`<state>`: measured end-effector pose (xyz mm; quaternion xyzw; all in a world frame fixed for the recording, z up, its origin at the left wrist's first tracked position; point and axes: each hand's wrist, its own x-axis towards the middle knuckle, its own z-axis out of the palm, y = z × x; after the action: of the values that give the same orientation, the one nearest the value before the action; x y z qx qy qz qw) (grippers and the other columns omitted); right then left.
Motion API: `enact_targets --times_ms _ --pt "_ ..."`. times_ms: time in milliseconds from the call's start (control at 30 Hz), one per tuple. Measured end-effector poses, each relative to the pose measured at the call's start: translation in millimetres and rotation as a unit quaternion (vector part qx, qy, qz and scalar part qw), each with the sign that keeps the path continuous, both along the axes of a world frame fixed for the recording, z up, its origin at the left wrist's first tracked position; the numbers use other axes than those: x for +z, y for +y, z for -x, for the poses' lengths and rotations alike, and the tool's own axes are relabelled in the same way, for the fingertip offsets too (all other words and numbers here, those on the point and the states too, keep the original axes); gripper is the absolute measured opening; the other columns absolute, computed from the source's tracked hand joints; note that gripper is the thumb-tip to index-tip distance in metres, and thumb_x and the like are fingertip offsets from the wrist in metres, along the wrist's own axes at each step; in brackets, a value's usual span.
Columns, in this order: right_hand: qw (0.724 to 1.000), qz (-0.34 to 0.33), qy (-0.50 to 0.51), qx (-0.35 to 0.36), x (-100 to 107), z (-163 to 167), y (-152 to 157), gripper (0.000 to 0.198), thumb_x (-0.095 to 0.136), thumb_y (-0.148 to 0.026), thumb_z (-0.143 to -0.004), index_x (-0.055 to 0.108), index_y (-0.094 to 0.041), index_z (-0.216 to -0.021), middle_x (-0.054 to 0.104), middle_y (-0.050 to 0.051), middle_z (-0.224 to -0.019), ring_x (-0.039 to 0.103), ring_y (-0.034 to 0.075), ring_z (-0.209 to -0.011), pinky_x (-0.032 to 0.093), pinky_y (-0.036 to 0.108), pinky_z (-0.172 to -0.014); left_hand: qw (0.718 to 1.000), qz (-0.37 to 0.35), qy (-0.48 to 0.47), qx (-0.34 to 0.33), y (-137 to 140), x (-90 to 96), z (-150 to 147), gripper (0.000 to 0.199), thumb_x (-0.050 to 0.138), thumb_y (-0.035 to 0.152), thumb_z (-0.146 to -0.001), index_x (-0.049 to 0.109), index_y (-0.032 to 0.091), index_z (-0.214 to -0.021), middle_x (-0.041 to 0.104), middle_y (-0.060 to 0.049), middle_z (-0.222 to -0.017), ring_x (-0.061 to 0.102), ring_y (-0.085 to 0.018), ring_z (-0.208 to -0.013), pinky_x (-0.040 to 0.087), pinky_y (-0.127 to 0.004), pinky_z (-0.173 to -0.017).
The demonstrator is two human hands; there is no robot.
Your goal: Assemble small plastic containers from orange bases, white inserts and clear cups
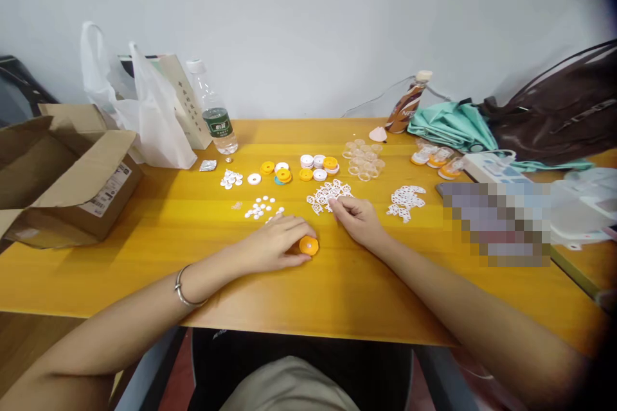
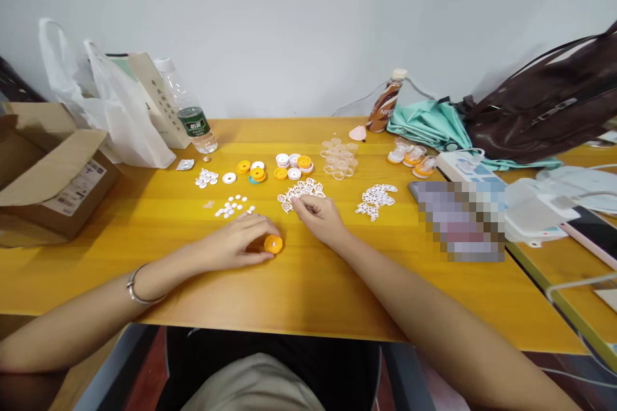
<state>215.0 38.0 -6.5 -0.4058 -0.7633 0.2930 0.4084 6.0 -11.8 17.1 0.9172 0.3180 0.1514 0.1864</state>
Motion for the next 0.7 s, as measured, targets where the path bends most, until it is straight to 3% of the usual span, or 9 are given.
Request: enact_targets --times_ms 433,700 --pt "0.999 0.014 -0.041 0.029 0.6 -1.5 -0.5 0.046 0.040 -0.045 -0.087 0.038 -0.018 -0.050 0.032 -0.005 -0.047 0.032 0.008 -0.047 0.027 0.023 -0.048 0.999 0.035 -0.039 0.013 -6.7 -8.0 -1.9 0.030 0.056 0.034 -0.081 0.050 0.021 -0.107 0.059 -0.006 -0.105 0.051 -0.019 -0.099 0.036 -0.033 -0.089" --pt "0.995 0.024 -0.076 0.063 3.0 -1.8 -1.5 0.045 0.041 -0.044 -0.086 0.041 -0.017 -0.051 0.035 -0.004 -0.049 0.033 0.008 -0.048 0.027 0.023 -0.049 0.998 -0.015 -0.039 0.055 -1.6 -4.7 5.2 0.027 0.053 0.035 -0.084 0.053 0.020 -0.106 0.061 -0.005 -0.102 0.053 -0.018 -0.097 0.037 -0.034 -0.089"
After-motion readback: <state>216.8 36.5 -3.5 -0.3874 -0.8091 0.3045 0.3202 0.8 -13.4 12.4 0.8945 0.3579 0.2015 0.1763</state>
